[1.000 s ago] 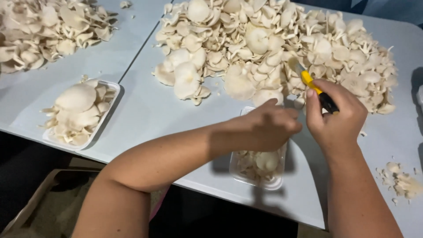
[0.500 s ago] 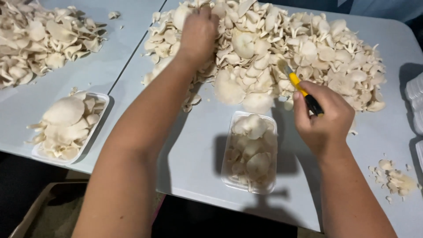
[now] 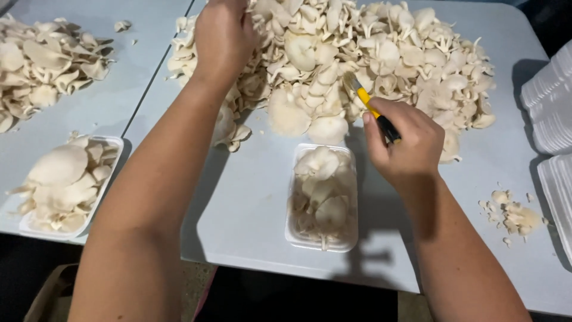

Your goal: Cleaning mushrooms with a brush and sorting them into foam trays for packaging.

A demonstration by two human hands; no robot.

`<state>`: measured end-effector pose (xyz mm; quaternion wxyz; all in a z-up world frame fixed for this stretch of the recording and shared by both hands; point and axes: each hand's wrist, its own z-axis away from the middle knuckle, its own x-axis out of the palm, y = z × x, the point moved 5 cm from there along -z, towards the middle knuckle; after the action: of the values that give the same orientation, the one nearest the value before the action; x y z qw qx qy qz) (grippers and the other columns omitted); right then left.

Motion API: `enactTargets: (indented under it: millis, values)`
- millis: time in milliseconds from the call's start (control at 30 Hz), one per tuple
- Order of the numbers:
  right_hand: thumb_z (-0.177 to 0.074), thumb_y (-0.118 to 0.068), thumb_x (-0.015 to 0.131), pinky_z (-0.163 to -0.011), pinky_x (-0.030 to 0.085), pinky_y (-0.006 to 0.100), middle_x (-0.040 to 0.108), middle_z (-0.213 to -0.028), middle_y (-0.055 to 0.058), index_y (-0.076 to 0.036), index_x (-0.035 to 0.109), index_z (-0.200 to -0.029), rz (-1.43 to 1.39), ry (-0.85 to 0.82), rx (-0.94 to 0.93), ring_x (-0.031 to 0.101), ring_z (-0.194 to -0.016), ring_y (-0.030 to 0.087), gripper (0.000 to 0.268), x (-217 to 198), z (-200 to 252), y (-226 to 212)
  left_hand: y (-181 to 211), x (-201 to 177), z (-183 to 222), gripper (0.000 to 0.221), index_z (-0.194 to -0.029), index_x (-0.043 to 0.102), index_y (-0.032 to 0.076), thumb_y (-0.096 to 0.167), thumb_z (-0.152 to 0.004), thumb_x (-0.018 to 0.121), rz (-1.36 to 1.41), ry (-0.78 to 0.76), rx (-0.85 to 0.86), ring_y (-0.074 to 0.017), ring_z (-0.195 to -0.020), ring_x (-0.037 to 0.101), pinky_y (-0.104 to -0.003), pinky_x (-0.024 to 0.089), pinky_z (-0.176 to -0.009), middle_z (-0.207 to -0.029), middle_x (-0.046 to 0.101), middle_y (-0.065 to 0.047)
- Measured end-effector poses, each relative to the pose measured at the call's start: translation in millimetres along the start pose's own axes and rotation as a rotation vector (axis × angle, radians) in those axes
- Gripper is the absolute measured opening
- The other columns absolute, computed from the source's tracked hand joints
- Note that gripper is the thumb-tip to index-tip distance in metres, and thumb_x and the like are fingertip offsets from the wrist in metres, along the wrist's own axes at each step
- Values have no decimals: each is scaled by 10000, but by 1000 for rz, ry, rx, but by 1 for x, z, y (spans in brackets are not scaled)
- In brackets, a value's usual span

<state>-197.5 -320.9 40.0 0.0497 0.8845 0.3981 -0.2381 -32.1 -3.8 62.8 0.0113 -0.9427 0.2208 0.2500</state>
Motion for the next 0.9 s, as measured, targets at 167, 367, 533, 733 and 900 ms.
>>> enactTargets:
  millis: [167,367,533,733,900]
  values:
    - [-1035,-76,735,-805,600,371,795,-1059,155,19,784,-1114,-12,-1,7,775,-956,298,133,1,1,2,14,-47,25,213,-767,683,121,70,-956,601,252,-197,-486,-121,-587,589,-291,518,-556,-675,651,2]
    - [-1016,-99,777,-783,582,405,780,-996,136,-17,795,-1118,-8,7,-8,753,-890,336,132,7,5,9,19,-49,99,77,-987,690,111,144,-952,631,514,-352,-926,-173,-698,688,-298,570,-659,-779,693,-53]
    - [-1006,-127,814,-797,578,452,769,-961,130,-41,814,-1141,2,27,-35,736,-870,388,161,10,10,18,-14,-34,118,199,-1018,779,109,96,-859,659,213,-379,-459,-398,-857,724,-480,567,-773,-870,717,-138]
    - [-1020,-100,808,-804,580,434,761,-950,107,-49,803,-1152,45,-5,22,738,-858,364,141,13,11,19,-12,-33,125,279,-1008,814,109,153,-768,681,-115,-671,-281,-397,-996,692,-478,572,-826,-1016,732,-141]
    - [-1024,-141,819,-803,586,429,753,-928,88,-77,801,-1155,70,-5,32,739,-849,344,147,13,10,15,14,-37,115,341,-1012,821,94,320,-764,758,-78,-504,-81,-401,-986,692,-493,559,-789,-1008,744,-144]
